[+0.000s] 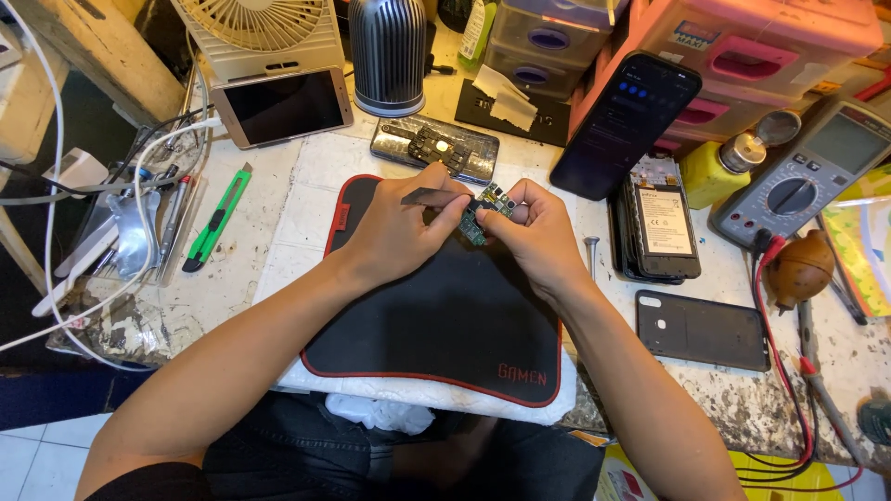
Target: Disassembling a mobile phone to inspect and repair internal components like the motherboard and battery.
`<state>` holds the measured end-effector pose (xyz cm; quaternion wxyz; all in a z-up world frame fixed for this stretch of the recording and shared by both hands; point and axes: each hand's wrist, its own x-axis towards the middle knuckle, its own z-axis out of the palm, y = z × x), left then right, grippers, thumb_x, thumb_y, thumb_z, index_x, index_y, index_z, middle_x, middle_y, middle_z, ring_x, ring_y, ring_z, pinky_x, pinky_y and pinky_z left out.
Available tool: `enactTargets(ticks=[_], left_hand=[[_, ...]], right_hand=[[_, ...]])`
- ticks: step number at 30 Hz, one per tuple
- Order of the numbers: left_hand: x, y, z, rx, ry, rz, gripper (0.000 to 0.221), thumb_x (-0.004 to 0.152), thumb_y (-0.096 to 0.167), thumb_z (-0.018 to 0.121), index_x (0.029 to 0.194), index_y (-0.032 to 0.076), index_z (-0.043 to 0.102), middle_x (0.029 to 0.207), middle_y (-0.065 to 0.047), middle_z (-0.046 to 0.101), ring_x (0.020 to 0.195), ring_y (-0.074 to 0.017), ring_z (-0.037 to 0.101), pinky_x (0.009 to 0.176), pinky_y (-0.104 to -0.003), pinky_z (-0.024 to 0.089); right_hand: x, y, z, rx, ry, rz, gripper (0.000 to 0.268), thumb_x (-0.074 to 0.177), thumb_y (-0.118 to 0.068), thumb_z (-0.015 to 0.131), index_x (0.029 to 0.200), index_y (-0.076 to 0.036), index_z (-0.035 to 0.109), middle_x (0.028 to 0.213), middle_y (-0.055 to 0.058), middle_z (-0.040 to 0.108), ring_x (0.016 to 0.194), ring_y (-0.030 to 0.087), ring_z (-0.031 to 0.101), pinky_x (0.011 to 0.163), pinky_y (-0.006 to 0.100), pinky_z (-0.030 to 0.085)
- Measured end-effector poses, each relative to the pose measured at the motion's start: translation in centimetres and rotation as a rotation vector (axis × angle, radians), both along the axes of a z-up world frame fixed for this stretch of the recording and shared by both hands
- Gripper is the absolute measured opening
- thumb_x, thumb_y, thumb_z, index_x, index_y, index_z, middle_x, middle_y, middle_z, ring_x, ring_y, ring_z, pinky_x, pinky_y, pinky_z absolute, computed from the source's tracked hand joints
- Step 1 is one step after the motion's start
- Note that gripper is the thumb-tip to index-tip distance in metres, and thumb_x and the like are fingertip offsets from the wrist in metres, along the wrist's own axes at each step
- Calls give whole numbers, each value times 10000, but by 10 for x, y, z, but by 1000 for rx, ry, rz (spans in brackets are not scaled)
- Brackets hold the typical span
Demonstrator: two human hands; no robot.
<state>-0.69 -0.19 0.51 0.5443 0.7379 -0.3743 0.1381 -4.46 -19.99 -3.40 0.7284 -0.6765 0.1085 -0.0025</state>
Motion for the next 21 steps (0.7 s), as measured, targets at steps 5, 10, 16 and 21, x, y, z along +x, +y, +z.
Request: enactTargets(ticks=[5, 10, 16, 21], left_hand=[[-2, 1, 7, 7, 8, -2, 182, 993, 62, 668, 821, 13, 638, 642, -141, 641, 579, -302, 677, 518, -252, 522], [5, 2, 4, -38, 42, -13, 173, 991, 61, 670, 828, 3, 666, 666, -144, 658, 605, -308, 680, 525, -272, 542], [7, 4, 2, -34, 39, -2, 154, 988, 55, 669, 847, 2, 696, 686, -135, 668, 624, -296, 691, 532, -276, 555], [6, 3, 1, -19, 40, 16, 157, 998, 68, 661, 869, -14, 695, 694, -149, 672, 632, -291, 688, 531, -272, 543]], right_hand=[[0, -1, -3, -3, 1, 4, 218, 852, -8, 804, 880, 27, 591, 715, 213, 708, 604, 166, 718, 576, 285, 623], [-1, 1, 4, -4, 1, 6, 207, 852, -5, 799, 877, 20, 595, 706, 207, 709, 606, 167, 722, 572, 292, 618], [-1, 2, 5, 2, -3, 3, 217, 849, -6, 805, 874, 19, 591, 705, 204, 711, 609, 169, 724, 580, 299, 622], [-1, 1, 3, 5, -15, 6, 208, 856, -10, 802, 871, 5, 595, 696, 175, 712, 609, 142, 714, 580, 270, 605]])
